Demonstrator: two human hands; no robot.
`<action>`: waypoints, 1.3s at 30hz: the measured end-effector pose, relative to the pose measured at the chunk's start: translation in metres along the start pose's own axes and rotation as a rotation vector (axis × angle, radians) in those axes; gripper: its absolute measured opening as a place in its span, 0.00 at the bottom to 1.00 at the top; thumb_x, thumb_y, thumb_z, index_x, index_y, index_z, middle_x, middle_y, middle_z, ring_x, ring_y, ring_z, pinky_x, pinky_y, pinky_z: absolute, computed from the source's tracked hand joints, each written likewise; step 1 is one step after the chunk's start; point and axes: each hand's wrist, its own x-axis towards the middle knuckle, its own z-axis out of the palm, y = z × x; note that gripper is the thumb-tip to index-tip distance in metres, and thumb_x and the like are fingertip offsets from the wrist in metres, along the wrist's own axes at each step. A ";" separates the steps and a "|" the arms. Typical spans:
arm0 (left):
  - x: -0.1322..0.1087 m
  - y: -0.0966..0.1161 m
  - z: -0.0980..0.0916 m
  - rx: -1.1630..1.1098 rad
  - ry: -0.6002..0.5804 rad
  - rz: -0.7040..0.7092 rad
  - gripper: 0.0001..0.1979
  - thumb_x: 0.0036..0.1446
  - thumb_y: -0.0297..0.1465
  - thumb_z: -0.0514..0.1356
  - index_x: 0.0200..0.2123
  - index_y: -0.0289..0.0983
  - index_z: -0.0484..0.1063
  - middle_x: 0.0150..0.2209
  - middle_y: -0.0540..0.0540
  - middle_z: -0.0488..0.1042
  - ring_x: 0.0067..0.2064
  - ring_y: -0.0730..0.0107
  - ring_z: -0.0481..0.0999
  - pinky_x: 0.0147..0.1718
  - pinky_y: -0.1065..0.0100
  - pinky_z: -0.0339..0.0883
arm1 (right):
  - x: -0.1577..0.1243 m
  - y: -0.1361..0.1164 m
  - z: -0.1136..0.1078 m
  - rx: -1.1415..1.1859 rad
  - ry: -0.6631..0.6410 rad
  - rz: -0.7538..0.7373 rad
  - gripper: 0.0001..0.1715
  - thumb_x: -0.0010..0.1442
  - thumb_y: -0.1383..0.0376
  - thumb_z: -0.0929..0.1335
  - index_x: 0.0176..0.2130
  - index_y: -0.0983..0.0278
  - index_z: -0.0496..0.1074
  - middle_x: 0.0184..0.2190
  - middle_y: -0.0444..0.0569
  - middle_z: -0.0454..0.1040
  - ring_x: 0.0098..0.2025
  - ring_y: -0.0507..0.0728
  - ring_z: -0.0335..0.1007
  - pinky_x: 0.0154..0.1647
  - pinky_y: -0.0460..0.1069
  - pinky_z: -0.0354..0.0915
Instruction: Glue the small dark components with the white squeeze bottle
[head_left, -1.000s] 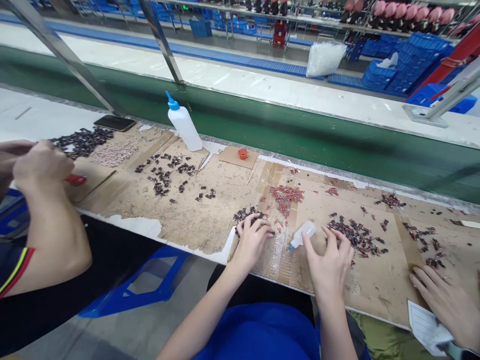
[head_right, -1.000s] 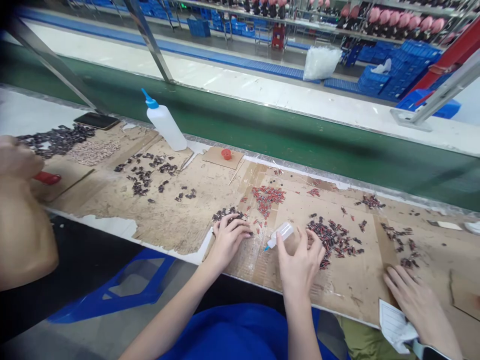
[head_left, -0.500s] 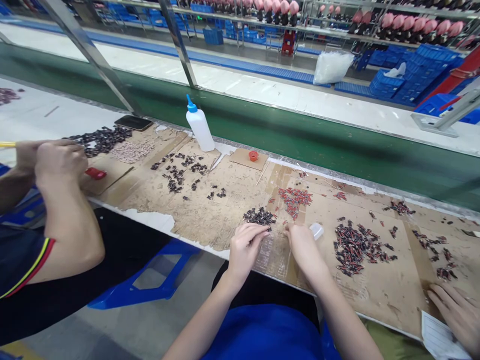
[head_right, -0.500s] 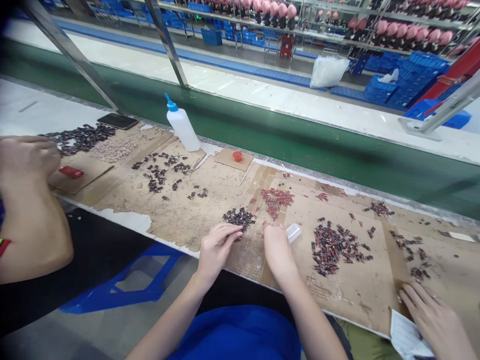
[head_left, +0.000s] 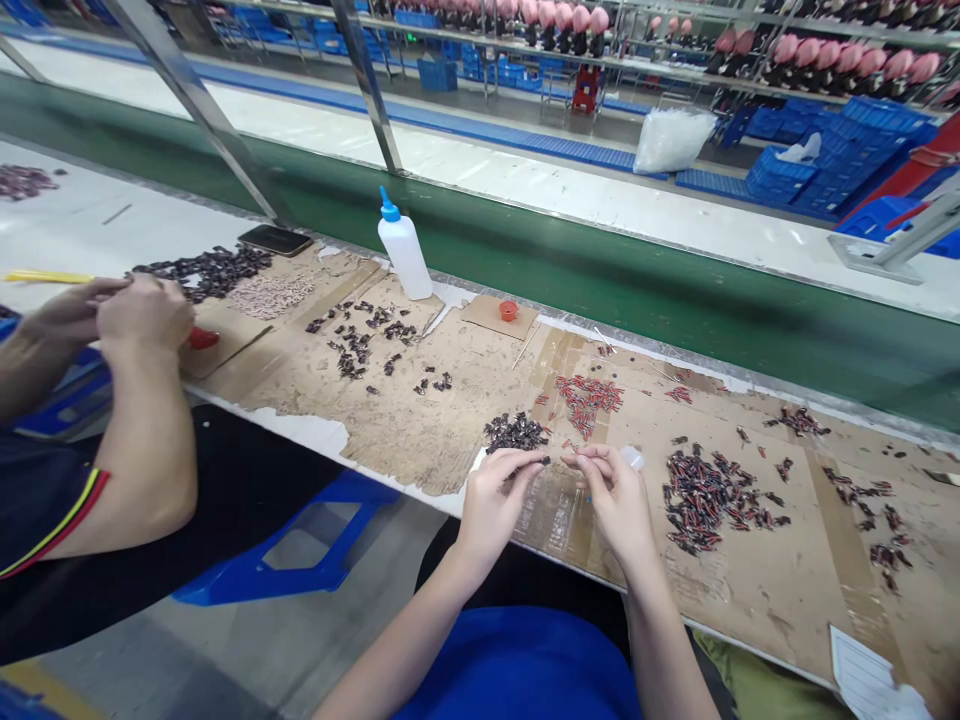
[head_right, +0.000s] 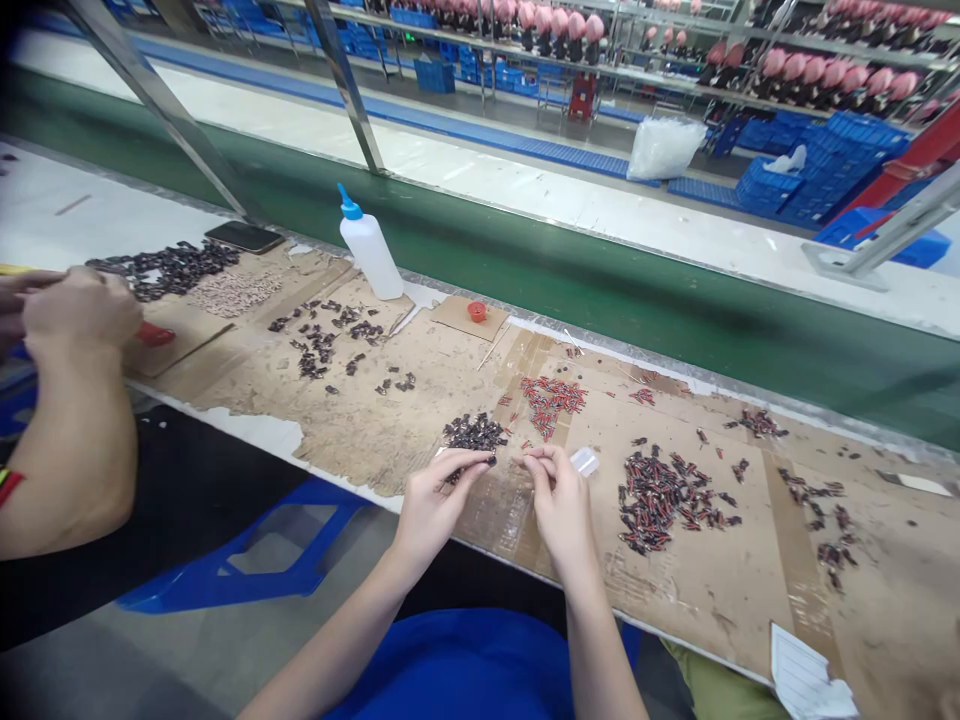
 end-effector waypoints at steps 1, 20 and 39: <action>0.000 0.002 0.001 -0.005 -0.002 -0.020 0.08 0.58 0.27 0.60 0.37 0.40 0.80 0.35 0.46 0.81 0.38 0.66 0.79 0.41 0.66 0.73 | -0.001 -0.001 0.002 0.024 0.022 0.000 0.21 0.54 0.46 0.68 0.34 0.61 0.70 0.32 0.54 0.80 0.41 0.63 0.79 0.31 0.51 0.74; -0.003 0.015 0.004 -0.152 0.047 -0.025 0.05 0.53 0.26 0.65 0.33 0.40 0.81 0.33 0.46 0.81 0.36 0.67 0.78 0.39 0.66 0.74 | -0.021 -0.009 0.051 0.509 0.149 0.060 0.18 0.52 0.51 0.73 0.31 0.62 0.69 0.35 0.51 0.81 0.41 0.58 0.78 0.49 0.57 0.70; -0.001 0.022 -0.007 -0.239 -0.042 -0.128 0.06 0.54 0.26 0.64 0.35 0.39 0.81 0.36 0.43 0.80 0.41 0.65 0.79 0.44 0.65 0.73 | -0.025 -0.006 0.061 0.611 0.209 0.028 0.14 0.50 0.55 0.75 0.29 0.62 0.72 0.35 0.51 0.82 0.42 0.59 0.79 0.52 0.59 0.68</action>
